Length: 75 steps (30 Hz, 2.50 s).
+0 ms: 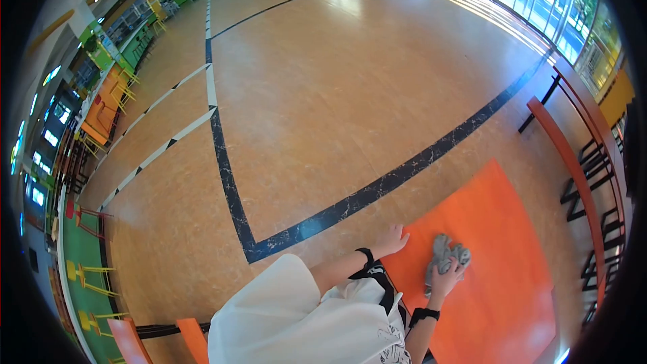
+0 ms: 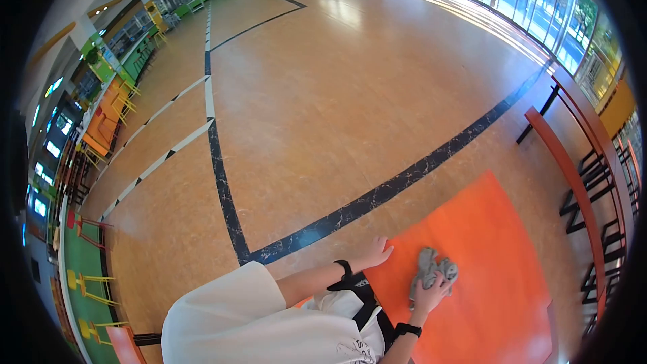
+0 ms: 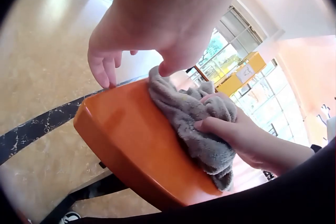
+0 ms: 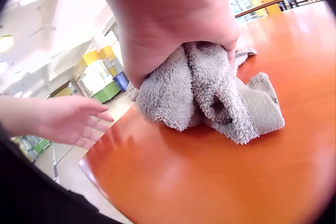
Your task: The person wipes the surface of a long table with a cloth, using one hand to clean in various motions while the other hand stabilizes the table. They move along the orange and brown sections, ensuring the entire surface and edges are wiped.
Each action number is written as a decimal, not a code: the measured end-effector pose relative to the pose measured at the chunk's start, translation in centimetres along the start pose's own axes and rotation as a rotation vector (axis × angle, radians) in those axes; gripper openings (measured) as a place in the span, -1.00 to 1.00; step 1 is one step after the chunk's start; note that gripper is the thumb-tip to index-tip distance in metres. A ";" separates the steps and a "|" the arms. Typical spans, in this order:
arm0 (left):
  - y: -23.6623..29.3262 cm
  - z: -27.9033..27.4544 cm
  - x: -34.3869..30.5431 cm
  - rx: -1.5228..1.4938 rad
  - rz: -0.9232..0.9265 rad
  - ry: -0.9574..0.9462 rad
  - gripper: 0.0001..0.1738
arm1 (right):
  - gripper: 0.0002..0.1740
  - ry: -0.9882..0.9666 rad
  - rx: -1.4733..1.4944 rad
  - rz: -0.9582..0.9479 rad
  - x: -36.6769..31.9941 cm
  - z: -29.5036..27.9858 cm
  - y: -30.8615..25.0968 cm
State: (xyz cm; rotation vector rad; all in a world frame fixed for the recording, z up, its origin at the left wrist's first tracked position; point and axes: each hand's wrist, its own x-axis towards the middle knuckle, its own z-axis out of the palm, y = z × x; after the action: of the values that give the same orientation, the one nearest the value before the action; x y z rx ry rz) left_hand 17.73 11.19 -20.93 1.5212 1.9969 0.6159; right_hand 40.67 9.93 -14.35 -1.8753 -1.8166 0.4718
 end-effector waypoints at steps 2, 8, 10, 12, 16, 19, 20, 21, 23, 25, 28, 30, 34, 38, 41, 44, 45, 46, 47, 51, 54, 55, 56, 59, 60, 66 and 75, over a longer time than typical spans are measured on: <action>1.2 0.3 0.7 0.062 -0.020 0.031 -0.45 | -0.38 0.153 -0.136 0.144 -0.4 -1.2 2.5; 3.0 0.1 2.4 0.024 -0.253 -0.056 -0.34 | -0.37 0.371 -0.125 0.329 -4.0 -6.9 9.0; 3.3 0.3 2.1 0.066 -0.269 0.018 -0.33 | -0.33 0.360 -0.186 0.451 -5.9 -8.9 10.4; 4.2 -1.0 1.7 0.147 -0.252 0.038 -0.33 | -0.35 0.422 -0.263 0.491 -8.3 -9.9 13.0; 3.2 0.3 2.0 0.161 -0.195 0.157 -0.44 | -0.38 0.386 -0.277 0.759 -11.3 -13.2 15.4; 3.5 0.0 1.9 0.232 -0.175 0.186 -0.48 | -0.36 0.378 -0.289 0.885 -12.3 -14.8 18.3; 3.4 0.1 1.7 0.283 -0.168 0.209 -0.50 | -0.34 0.362 -0.275 0.941 -12.5 -15.0 19.1; 3.6 0.0 1.4 0.277 -0.179 0.188 -0.50 | -0.27 0.355 -0.313 0.987 -12.2 -15.0 20.4; 3.9 -0.4 1.3 0.309 -0.201 0.162 -0.51 | -0.25 0.315 -0.313 1.001 -10.2 -15.7 20.9; 5.0 -1.3 1.3 0.286 -0.221 0.151 -0.48 | -0.20 0.304 -0.316 1.000 -7.0 -15.7 21.2; 5.2 -1.1 1.3 0.274 -0.250 0.161 -0.46 | -0.13 0.224 -0.281 0.761 0.1 -14.0 19.9; 5.3 -1.2 1.3 0.288 -0.267 0.167 -0.47 | -0.19 0.207 -0.316 0.497 5.7 -11.1 15.6; 5.8 -1.8 1.3 0.325 -0.349 0.052 -0.53 | -0.37 -0.023 -0.191 0.133 13.9 -4.1 2.3; 5.4 -1.2 1.3 0.351 -0.341 0.076 -0.53 | -0.43 -0.054 -0.160 -0.155 14.8 4.1 -7.1; 4.9 -0.9 1.2 0.367 -0.295 0.121 -0.52 | -0.43 0.011 -0.161 -0.161 13.9 6.1 -9.2; 5.1 -1.3 1.4 0.302 -0.338 0.061 -0.52 | -0.41 0.035 -0.131 -0.107 12.9 5.2 -8.5; 4.7 -1.1 1.4 0.313 -0.317 0.052 -0.52 | -0.40 0.033 -0.114 -0.101 12.6 4.6 -7.9; 4.1 -0.9 1.5 0.287 -0.283 0.086 -0.51 | -0.39 0.036 -0.097 -0.098 12.7 4.0 -7.2; 3.6 -0.6 1.7 0.259 -0.248 0.117 -0.49 | -0.39 0.056 -0.097 -0.079 12.7 3.2 -6.4; 6.4 -2.6 1.3 0.179 -0.245 0.074 -0.49 | -0.40 0.044 -0.145 0.049 11.3 -1.5 0.3; 4.8 -2.3 1.8 0.331 -0.242 0.132 -0.44 | -0.41 0.079 -0.182 0.205 10.0 -6.7 7.2; 4.0 -2.0 2.0 0.340 -0.256 0.121 -0.43 | -0.40 0.104 -0.193 0.291 9.1 -8.8 9.7; 3.3 -1.7 2.1 0.332 -0.242 0.114 -0.43 | -0.39 0.131 -0.218 0.359 7.8 -10.8 12.7; 2.5 -1.6 2.4 0.302 -0.204 0.181 -0.40 | -0.34 0.233 -0.264 0.588 2.8 -17.0 21.7; 2.8 -1.9 2.3 0.321 -0.218 0.187 -0.39 | -0.31 0.299 -0.331 0.646 0.3 -18.7 25.2; 2.4 -2.7 2.4 0.254 -0.281 0.130 -0.34 | -0.15 0.475 -0.342 1.236 -10.1 -26.0 34.3; 0.4 -2.4 3.2 0.259 -0.235 0.194 -0.37 | -0.22 0.626 -0.543 1.471 -9.3 -24.9 32.6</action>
State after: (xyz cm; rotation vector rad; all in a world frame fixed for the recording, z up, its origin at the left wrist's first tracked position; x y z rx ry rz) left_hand 15.73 14.26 -19.38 1.3810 2.4395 0.4345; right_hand 81.03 -1.91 -12.97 -2.9955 0.0924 -0.2340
